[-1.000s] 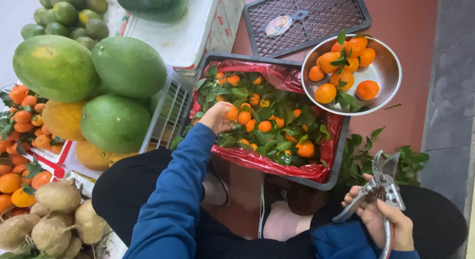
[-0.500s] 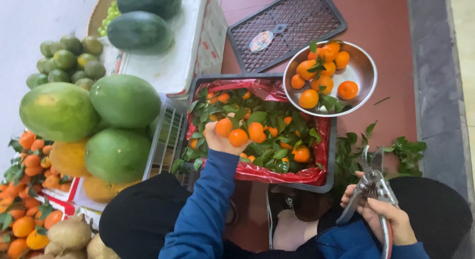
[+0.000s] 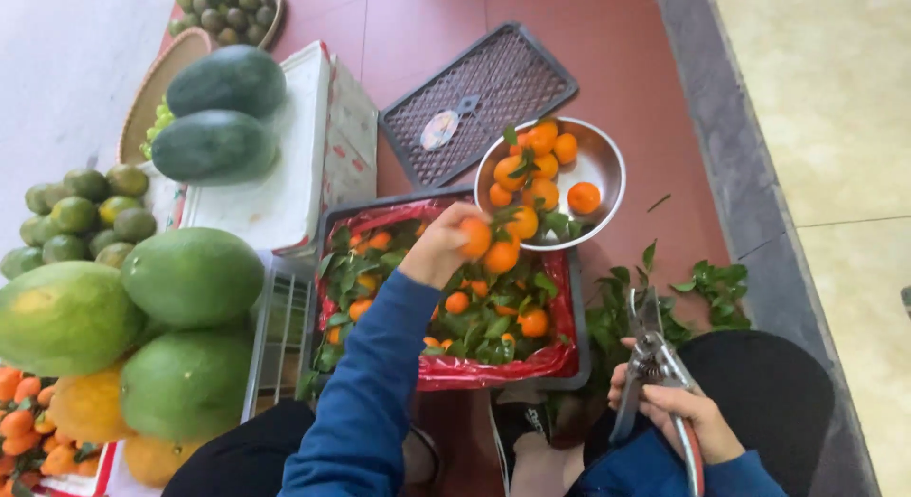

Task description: Picking small oranges from a crate and using pruning shears to trim stems and leaves before placing them in a bowl.

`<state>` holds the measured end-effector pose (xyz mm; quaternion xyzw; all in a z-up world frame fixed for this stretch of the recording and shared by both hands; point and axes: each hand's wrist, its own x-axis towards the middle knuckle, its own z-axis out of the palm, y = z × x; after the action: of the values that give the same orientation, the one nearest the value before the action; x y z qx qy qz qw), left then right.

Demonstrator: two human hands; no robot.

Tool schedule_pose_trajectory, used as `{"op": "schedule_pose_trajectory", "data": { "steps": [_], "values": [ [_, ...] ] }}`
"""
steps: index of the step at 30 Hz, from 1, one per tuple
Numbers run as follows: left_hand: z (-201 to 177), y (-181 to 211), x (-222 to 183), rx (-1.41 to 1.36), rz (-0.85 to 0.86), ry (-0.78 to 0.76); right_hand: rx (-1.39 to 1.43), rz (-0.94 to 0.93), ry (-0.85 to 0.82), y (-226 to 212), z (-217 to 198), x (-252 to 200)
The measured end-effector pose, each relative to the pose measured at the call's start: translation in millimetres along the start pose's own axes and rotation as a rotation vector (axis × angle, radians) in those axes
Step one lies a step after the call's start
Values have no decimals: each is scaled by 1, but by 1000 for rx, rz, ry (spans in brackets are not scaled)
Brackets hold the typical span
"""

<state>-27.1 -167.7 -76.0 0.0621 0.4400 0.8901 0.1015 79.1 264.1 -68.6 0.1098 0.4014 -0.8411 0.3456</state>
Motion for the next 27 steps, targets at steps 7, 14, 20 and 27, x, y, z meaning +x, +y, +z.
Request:
{"op": "schedule_pose_trajectory", "data": {
  "steps": [7,14,20,27],
  "values": [
    [120,21,106,960,84,95,-22,66,122,-9,13,2],
    [105,-39,124,1662,63,417,34,80,128,-5,-4,1],
    [81,-33,68,1568,214,444,-16,43,-7,-5,5,-6],
    [-19,-53,-49,1912,-307,573,-28,0,-81,-4,9,-1]
  ]
}}
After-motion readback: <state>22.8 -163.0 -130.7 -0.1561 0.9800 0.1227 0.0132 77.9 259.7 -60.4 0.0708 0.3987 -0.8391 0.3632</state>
